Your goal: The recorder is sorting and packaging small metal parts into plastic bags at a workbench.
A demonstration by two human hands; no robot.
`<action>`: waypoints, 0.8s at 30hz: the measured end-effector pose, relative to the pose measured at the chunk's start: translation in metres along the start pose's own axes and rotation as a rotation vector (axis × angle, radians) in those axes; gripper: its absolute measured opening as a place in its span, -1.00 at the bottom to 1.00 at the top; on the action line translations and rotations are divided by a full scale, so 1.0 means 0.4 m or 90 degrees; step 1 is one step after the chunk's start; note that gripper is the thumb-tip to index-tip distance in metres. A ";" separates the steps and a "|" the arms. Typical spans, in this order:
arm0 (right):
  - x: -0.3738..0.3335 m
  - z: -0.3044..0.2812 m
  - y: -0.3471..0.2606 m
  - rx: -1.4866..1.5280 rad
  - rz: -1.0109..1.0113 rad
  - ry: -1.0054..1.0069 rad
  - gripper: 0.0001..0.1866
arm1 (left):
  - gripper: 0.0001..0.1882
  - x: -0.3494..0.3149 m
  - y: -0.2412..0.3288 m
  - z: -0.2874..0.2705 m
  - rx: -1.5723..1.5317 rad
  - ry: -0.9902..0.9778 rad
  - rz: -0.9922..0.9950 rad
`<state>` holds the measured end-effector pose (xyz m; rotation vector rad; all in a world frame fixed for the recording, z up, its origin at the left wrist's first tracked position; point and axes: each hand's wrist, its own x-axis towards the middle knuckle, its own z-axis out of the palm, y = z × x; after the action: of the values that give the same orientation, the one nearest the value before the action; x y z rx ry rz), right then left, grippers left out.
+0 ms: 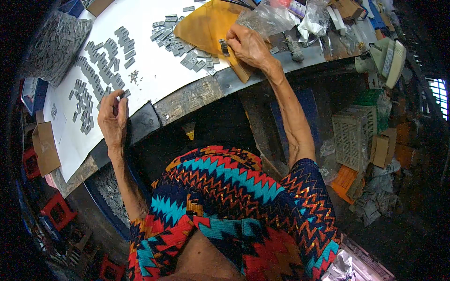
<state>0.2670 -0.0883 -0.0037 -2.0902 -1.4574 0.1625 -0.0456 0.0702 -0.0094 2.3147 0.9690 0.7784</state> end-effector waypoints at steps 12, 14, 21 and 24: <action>0.004 0.009 0.001 -0.045 -0.052 0.023 -0.85 | -0.83 -0.008 -0.021 0.009 -0.051 0.028 -0.012; 0.000 0.011 0.000 -0.075 -0.068 0.030 -0.85 | -0.83 -0.009 -0.022 0.009 -0.052 0.028 -0.019; -0.002 0.019 0.010 -0.077 -0.057 0.068 -0.87 | -0.83 -0.010 -0.015 0.009 -0.079 0.038 -0.033; -0.003 0.022 0.010 -0.062 -0.068 0.083 -0.89 | -0.81 -0.010 -0.012 0.006 -0.066 0.042 -0.034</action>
<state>0.2663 -0.0869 -0.0134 -2.0512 -1.5208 -0.0857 -0.0485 0.0698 -0.0155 2.1775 0.9907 0.8678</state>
